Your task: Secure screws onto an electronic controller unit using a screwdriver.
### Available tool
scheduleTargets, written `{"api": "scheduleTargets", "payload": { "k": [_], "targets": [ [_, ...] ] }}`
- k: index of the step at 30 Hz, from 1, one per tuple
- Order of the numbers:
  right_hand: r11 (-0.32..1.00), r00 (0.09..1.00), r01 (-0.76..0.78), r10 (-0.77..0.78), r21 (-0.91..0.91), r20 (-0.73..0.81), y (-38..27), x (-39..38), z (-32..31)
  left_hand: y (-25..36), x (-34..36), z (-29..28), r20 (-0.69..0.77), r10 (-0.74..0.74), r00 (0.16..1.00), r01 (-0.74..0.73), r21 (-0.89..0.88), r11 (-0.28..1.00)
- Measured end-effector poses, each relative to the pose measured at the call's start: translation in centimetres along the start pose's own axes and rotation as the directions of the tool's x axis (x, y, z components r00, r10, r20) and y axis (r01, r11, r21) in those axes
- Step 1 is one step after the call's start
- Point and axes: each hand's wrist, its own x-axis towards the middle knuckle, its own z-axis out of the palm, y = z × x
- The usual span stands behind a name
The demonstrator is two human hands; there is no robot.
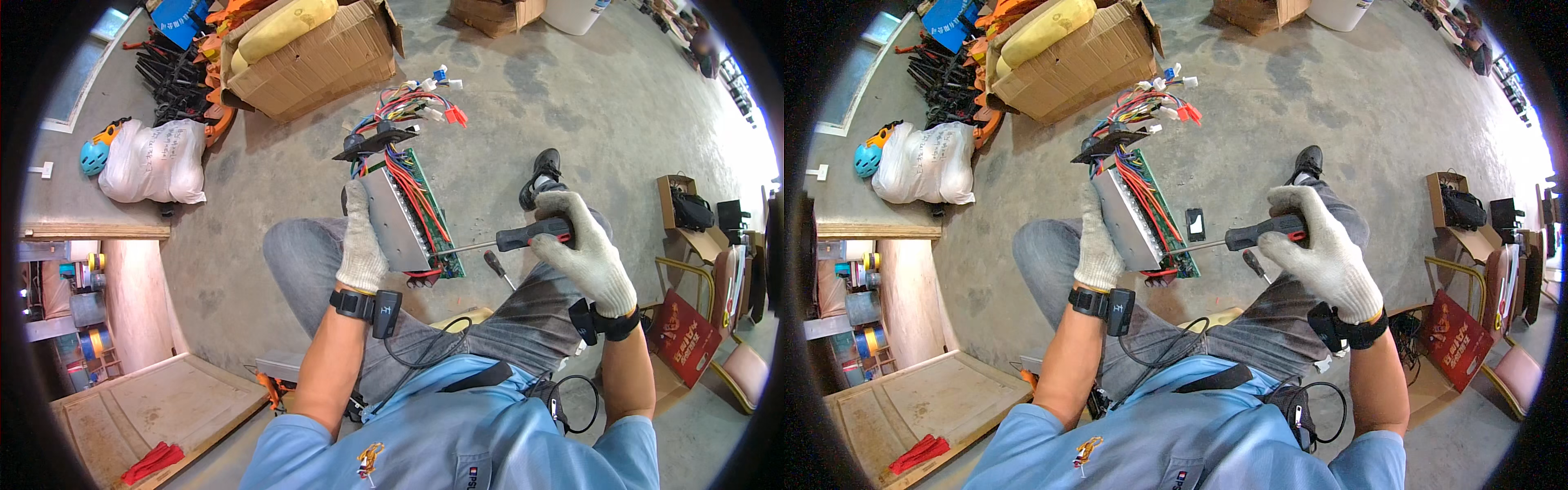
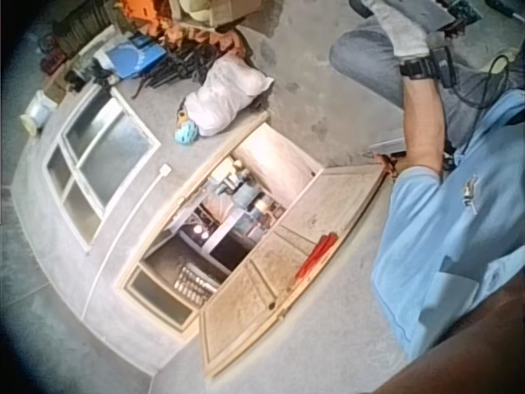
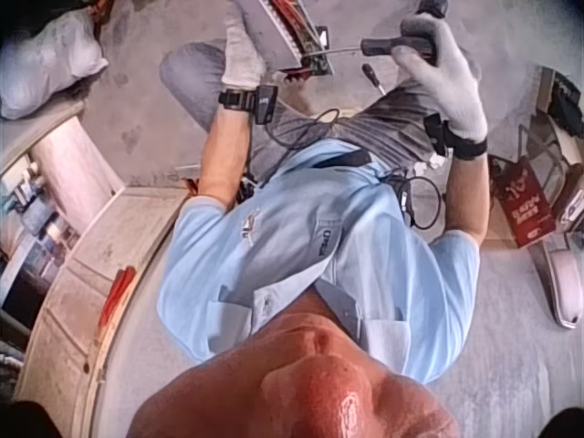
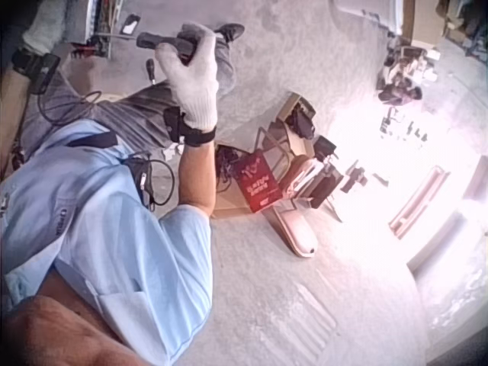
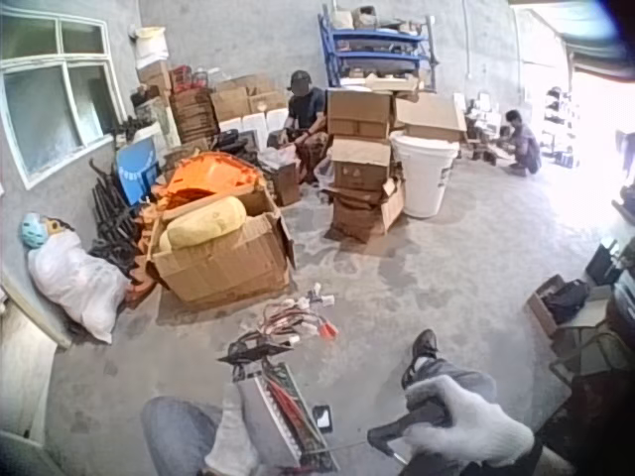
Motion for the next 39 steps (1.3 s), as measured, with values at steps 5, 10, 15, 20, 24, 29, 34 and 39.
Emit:
{"api": "scheduleTargets", "payload": {
  "k": [5,10,15,20,24,29,34,39],
  "targets": [
    [0.994,0.993,-0.106,0.108,-0.034,0.056,0.2,0.4,-0.4,0.2,-0.3,0.8,-0.017,0.041,0.999,-0.040,0.054,0.998],
    [0.994,0.994,-0.104,0.104,0.038,0.015,0.0,0.2,-0.3,0.2,-0.1,0.1,0.035,-0.012,0.999,0.013,-0.011,1.000],
    [1.000,0.999,0.003,-0.004,-0.019,-0.033,-0.2,0.0,0.1,0.2,-0.1,0.5,0.006,-0.003,1.000,0.003,-0.002,1.000],
    [0.962,0.964,-0.263,0.258,0.078,0.066,-0.5,1.0,-0.4,0.3,-0.3,0.6,-0.008,0.021,1.000,-0.021,0.041,0.999],
    [0.985,0.995,-0.101,0.099,0.141,0.019,-0.1,0.8,-0.2,0.2,-0.2,0.4,-0.002,0.014,1.000,-0.014,0.026,1.000],
    [0.994,0.999,-0.014,0.019,0.108,-0.043,0.3,0.7,0.1,0.3,0.0,0.3,0.026,-0.028,0.999,0.029,-0.060,0.998],
    [0.928,0.930,-0.363,0.355,0.083,0.094,-2.3,1.3,-0.9,0.5,-0.2,0.4,0.019,0.004,1.000,-0.004,0.015,1.000],
    [0.996,0.996,-0.081,0.080,0.033,0.036,0.3,0.8,-0.7,0.4,-0.3,0.6,0.037,0.012,0.999,-0.013,0.037,0.999]
  ]
}}
